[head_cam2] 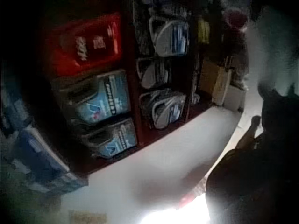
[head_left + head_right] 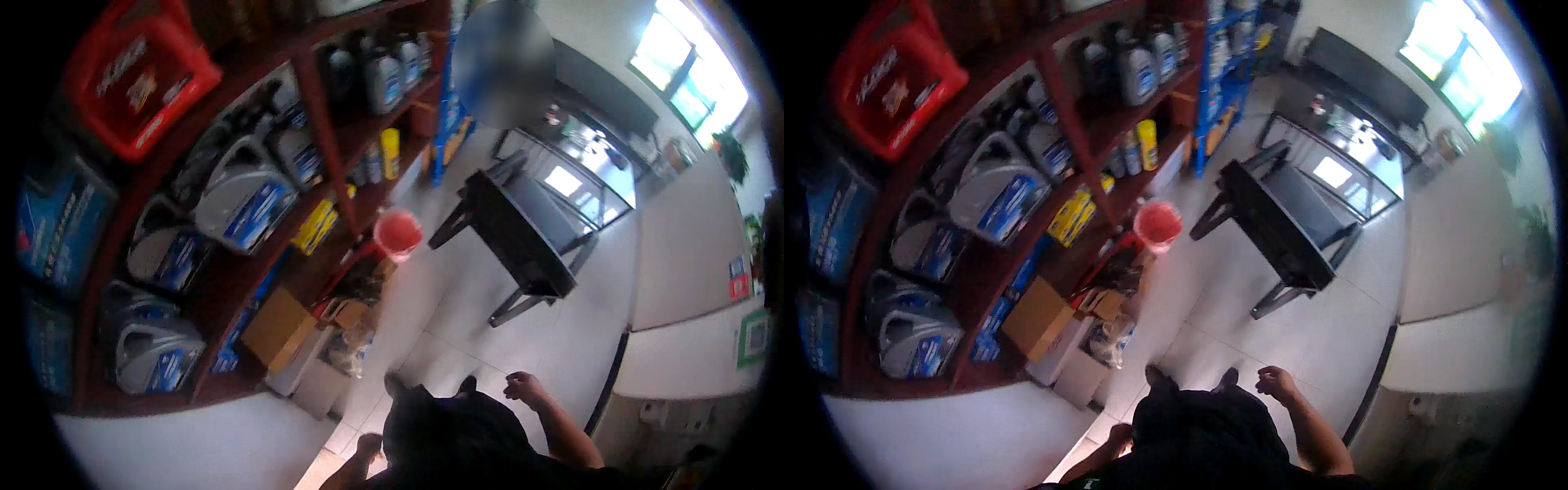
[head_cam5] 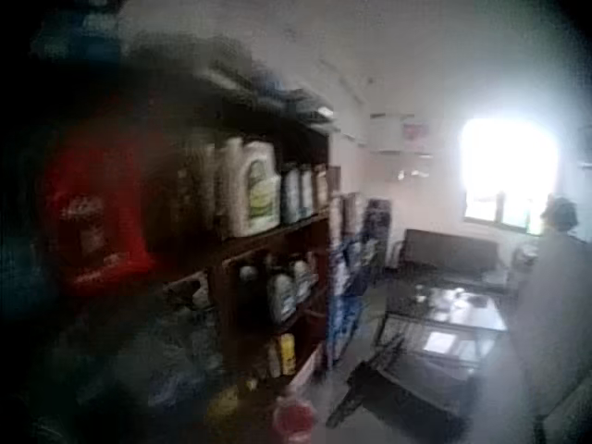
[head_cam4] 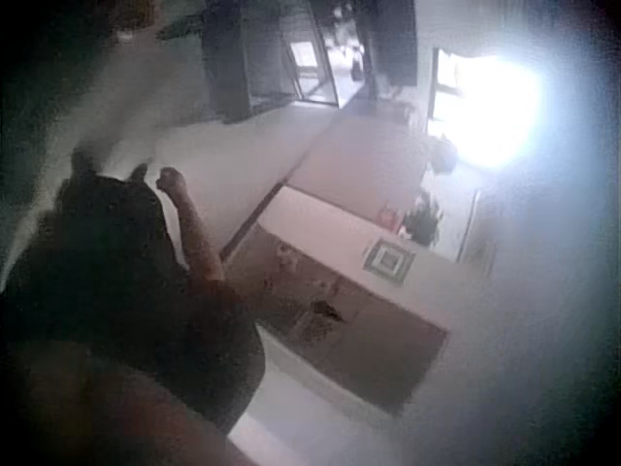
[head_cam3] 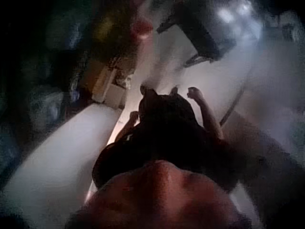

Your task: The person picks up plastic bottles and food containers from a table and discards them into a bucket in a garage bay. The person then returns to tidy the table and counter, emptying a trash bag into the bucket.

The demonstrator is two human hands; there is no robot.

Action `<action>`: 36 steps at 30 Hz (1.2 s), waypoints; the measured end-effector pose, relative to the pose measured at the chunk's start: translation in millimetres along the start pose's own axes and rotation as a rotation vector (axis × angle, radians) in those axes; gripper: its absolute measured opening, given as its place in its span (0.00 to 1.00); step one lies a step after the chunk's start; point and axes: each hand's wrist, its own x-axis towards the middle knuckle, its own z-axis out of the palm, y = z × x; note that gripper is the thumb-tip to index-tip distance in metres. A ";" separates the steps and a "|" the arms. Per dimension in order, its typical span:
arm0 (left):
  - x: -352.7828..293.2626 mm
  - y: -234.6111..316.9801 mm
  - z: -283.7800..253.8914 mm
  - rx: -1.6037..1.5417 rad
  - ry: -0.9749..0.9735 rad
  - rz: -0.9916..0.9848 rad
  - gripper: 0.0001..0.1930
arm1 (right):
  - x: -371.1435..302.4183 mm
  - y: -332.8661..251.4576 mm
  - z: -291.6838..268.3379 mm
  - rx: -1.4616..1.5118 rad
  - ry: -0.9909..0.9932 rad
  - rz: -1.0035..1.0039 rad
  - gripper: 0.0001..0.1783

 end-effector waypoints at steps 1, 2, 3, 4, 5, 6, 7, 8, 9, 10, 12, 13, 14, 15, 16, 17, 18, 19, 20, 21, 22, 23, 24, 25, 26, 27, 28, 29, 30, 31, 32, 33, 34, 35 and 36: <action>-1.8 10.6 -3.2 0.210 -0.077 0.048 0.16 | -6.7 15.9 -10.2 -0.012 0.016 0.004 0.17; -8.5 17.1 -7.2 0.427 -0.138 0.102 0.16 | -11.3 32.3 -19.1 -0.022 0.021 0.006 0.18; -16.5 24.8 -13.8 0.624 -0.183 0.164 0.16 | -15.7 46.7 -28.1 -0.041 0.040 0.003 0.18; -7.9 24.7 -25.3 0.683 -0.250 0.119 0.15 | -20.7 61.1 -35.4 -0.064 0.071 0.007 0.18; -1.0 22.8 -35.3 0.739 -0.321 0.073 0.15 | -29.4 75.8 -41.7 -0.042 0.135 0.006 0.17; 0.0 18.8 -50.2 0.794 -0.303 0.162 0.17 | -36.3 94.5 -54.0 -0.055 0.154 0.039 0.15; 12.0 28.0 -65.7 0.991 -0.441 0.112 0.18 | -41.6 116.9 -70.1 -0.017 0.191 0.058 0.14; 24.8 42.9 -80.2 1.185 -0.574 0.047 0.21 | -47.0 139.3 -89.6 0.017 0.218 0.078 0.13; 35.3 59.7 -95.0 1.284 -0.606 0.030 0.21 | -48.4 161.3 -111.2 0.030 0.147 0.133 0.12; 50.3 87.4 -102.5 1.276 -0.572 -0.135 0.17 | -52.8 198.8 -134.2 0.101 0.185 0.160 0.10; 80.7 146.1 -114.5 1.163 -0.385 -0.363 0.12 | -53.9 268.7 -177.2 0.300 0.264 0.241 0.09; 89.1 169.1 -115.6 0.847 -0.145 -0.425 0.12 | -57.4 286.5 -190.5 0.254 0.330 0.272 0.08; 98.4 196.8 -108.9 0.449 0.088 -0.471 0.11 | -62.5 302.9 -206.0 0.208 0.405 0.306 0.07; 111.7 229.6 -94.1 0.165 0.231 -0.474 0.11 | -65.1 323.1 -232.5 0.389 0.458 0.332 0.07; 129.4 262.6 -78.4 -0.001 0.308 -0.440 0.10 | -66.6 347.5 -258.7 0.580 0.518 0.357 0.07; 144.1 291.5 -66.6 -0.085 0.335 -0.401 0.10 | -67.8 366.6 -268.6 0.777 0.566 0.390 0.08; 153.4 312.2 -53.2 -0.125 0.343 -0.376 0.10 | -73.3 370.6 -267.8 0.814 0.622 0.366 0.08; 163.6 330.1 -50.0 -0.073 0.313 -0.340 0.09 | -77.7 373.0 -261.7 0.851 0.679 0.341 0.09; 172.8 346.5 -46.8 0.027 0.277 -0.293 0.09 | -78.3 364.2 -272.3 0.873 0.733 0.302 0.09; 193.5 367.6 -37.1 0.216 0.212 -0.185 0.09 | -77.0 366.8 -279.9 1.029 0.642 0.284 0.08; 223.9 392.8 -31.9 0.578 0.123 0.031 0.10 | -74.2 367.3 -295.0 0.928 0.637 0.263 0.08; 246.8 407.4 -35.6 0.951 0.036 0.226 0.11 | -67.4 357.5 -291.2 0.829 0.603 0.254 0.08; 258.2 430.1 -35.0 1.311 -0.087 0.429 0.13 | -65.8 352.1 -286.1 0.732 0.580 0.264 0.08; 274.7 455.6 -25.3 1.041 0.071 0.415 0.14 | -59.2 342.6 -289.1 0.762 0.591 0.339 0.08; 282.4 523.1 7.7 0.755 0.184 0.391 0.16 | -60.2 356.7 -288.5 0.814 0.559 0.322 0.08; 295.4 589.2 31.7 -0.046 0.040 -0.012 0.17 | -46.4 378.4 -293.0 0.854 0.529 0.289 0.08; 307.4 642.5 45.9 -0.182 -0.096 -0.058 0.17 | -36.2 389.0 -303.2 0.887 0.492 0.241 0.08; 325.5 663.6 52.5 -0.092 -0.094 0.047 0.17 | -28.8 368.5 -310.7 0.400 0.421 0.078 0.11; 348.7 685.7 64.7 -0.002 -0.110 0.163 0.17 | -27.4 352.6 -321.4 -0.082 0.464 -0.074 0.15; 368.2 723.0 80.3 0.082 -0.120 0.254 0.17 | -27.5 342.3 -330.4 0.040 0.530 0.013 0.16; 385.9 758.4 93.6 0.165 -0.138 0.349 0.17 | -31.6 332.9 -337.3 0.164 0.603 0.104 0.17; 409.4 780.3 102.2 0.194 -0.136 0.354 0.17 | -44.8 314.1 -352.8 0.116 0.656 0.122 0.15; 434.6 802.3 113.4 0.215 -0.141 0.367 0.17 | -51.3 306.3 -379.4 0.382 0.644 0.206 0.14; 456.0 816.9 125.9 0.239 -0.160 0.381 0.17 | -67.5 301.9 -406.8 0.657 0.634 0.296 0.13; 476.3 830.8 132.3 0.288 -0.196 0.347 0.17 | -71.1 292.1 -429.2 0.938 0.612 0.364 0.14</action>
